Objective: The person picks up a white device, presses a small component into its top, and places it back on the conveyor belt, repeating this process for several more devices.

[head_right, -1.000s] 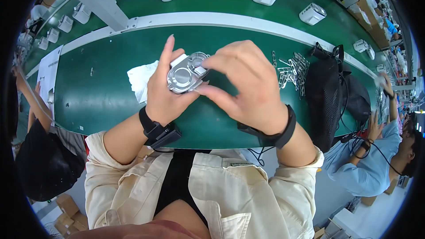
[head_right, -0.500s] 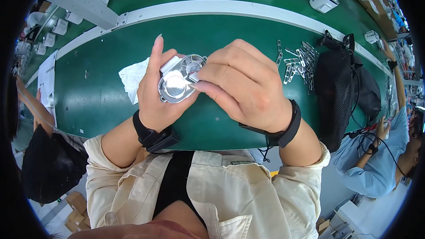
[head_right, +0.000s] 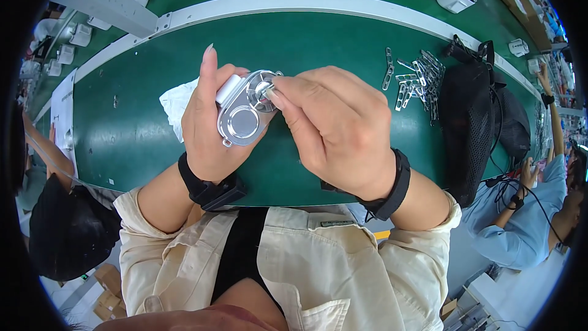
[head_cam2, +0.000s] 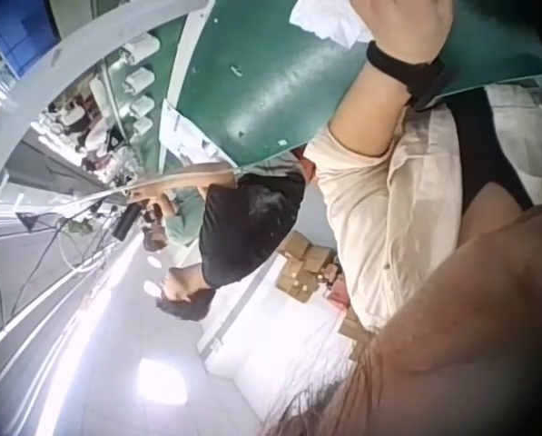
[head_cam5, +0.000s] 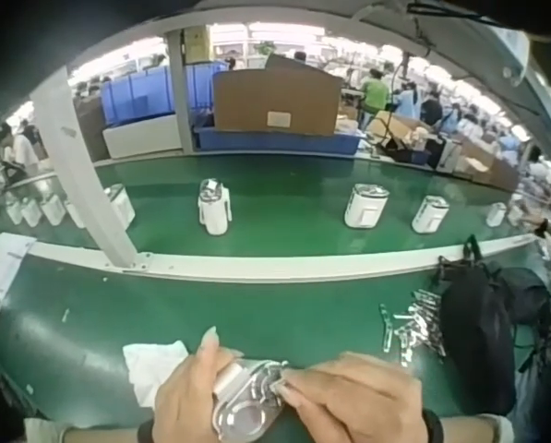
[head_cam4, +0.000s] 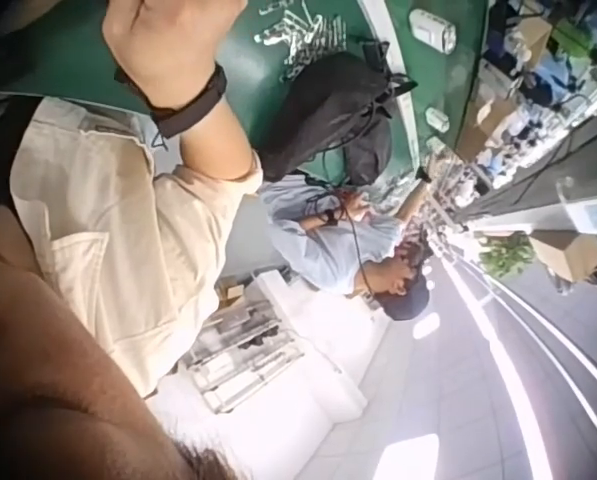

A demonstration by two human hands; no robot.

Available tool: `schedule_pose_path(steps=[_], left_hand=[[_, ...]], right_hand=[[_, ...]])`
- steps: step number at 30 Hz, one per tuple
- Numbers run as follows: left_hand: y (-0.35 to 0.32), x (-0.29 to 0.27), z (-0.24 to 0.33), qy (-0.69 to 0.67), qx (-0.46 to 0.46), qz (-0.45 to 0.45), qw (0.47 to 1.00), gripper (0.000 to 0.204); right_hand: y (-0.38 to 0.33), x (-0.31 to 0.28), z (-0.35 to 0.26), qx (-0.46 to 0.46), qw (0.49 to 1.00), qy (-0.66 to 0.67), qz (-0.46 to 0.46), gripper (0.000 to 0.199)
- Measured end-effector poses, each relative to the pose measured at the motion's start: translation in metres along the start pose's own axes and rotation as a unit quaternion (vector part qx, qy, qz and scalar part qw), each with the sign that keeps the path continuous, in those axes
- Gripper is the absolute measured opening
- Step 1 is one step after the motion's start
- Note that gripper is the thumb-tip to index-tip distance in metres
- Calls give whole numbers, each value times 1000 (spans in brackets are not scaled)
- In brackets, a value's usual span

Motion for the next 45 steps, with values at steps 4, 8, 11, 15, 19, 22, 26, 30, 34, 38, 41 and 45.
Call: schedule_pose_path(steps=[4, 8, 11, 15, 19, 22, 26, 30, 34, 38, 41, 45], left_hand=[[4, -4, 6, 14, 17, 38, 999, 77], [6, -5, 8, 57, 61, 64, 994, 71], [8, -7, 8, 113, 90, 80, 986, 68], [7, -7, 10, 131, 89, 72, 985, 64], [7, -4, 7, 111, 70, 61, 989, 63], [7, -4, 7, 88, 54, 56, 993, 66], [2, -7, 6, 7, -11, 25, 1000, 77], [-3, -4, 1, -118, -92, -33, 988, 93], [-6, 0, -1, -154, -77, -49, 984, 103], [-7, 1, 0, -157, -44, -34, 986, 107], [-6, 1, 3, -144, -30, -26, 989, 108], [-5, -2, 7, -129, -30, -11, 991, 107]], right_hand=[[0, 0, -3, 0, 1000, -19, -1, 13], [3, 0, -9, -3, 997, -81, -15, 14], [8, 1, -14, -10, 996, -86, -36, 16], [8, 4, -17, 12, 991, -115, -61, 16], [1, 19, -18, 36, 980, -175, -90, 20], [2, 17, -19, 31, 975, -184, -118, 24], [11, -3, -6, 22, 990, -81, -117, 30], [18, 1, 23, 71, 977, 149, -131, 35], [11, 37, 29, 166, 828, 504, -183, 38], [9, 46, 25, 203, 710, 645, -194, 40], [11, 45, 23, 203, 696, 659, -198, 41], [11, 45, 22, 192, 708, 648, -204, 42]])
Point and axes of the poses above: each hand's wrist, its own y-axis towards the middle knuckle, its own x-axis out of the palm, z = x × y, the point moved 5 cm from there along y, towards the middle knuckle, and after that the axes turned 12 degrees about -z, right-handed, at the moved point
